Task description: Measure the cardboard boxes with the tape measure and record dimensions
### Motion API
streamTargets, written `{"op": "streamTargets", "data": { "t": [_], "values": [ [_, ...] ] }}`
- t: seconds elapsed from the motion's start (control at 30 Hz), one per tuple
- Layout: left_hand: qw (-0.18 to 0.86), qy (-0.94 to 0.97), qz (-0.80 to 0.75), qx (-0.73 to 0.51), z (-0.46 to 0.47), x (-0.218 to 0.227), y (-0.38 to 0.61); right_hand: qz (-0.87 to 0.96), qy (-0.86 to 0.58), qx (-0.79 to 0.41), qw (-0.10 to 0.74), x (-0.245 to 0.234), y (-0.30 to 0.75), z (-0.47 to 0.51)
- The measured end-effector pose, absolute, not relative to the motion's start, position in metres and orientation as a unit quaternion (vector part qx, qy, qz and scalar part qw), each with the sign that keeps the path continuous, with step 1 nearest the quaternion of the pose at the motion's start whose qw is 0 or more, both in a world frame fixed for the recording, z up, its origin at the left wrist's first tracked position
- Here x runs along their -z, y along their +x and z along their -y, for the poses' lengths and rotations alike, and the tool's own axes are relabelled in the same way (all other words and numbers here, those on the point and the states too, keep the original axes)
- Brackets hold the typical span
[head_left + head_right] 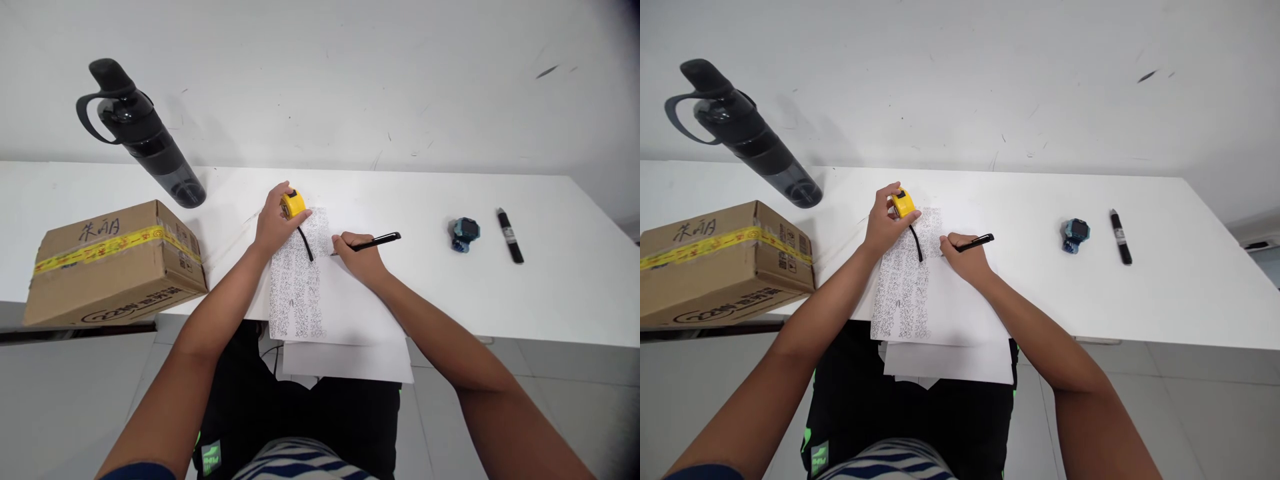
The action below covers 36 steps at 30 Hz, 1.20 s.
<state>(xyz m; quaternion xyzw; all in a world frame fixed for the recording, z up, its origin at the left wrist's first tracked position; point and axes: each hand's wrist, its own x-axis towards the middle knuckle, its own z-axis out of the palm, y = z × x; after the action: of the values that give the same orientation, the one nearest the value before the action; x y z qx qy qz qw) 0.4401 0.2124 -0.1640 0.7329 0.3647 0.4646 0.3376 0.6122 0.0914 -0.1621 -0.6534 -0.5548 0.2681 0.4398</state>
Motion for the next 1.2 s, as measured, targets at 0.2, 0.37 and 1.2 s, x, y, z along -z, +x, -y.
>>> {"op": "streamTargets", "data": {
  "t": [0.2, 0.37, 1.2],
  "values": [
    [0.366, 0.709, -0.372, -0.474, -0.210, 0.162, 0.441, 0.580, -0.633, -0.279, 0.430, 0.162, 0.613, -0.089],
    [0.372, 0.698, -0.391, -0.471, -0.209, 0.161, 0.441, 0.543, -0.656, -0.214, 0.479, 0.160, 0.620, -0.091],
    [0.274, 0.730, -0.360, -0.512, -0.181, 0.147, 0.425, 0.588, -0.769, -0.016, 0.250, 0.179, 0.629, -0.116]
  ]
}}
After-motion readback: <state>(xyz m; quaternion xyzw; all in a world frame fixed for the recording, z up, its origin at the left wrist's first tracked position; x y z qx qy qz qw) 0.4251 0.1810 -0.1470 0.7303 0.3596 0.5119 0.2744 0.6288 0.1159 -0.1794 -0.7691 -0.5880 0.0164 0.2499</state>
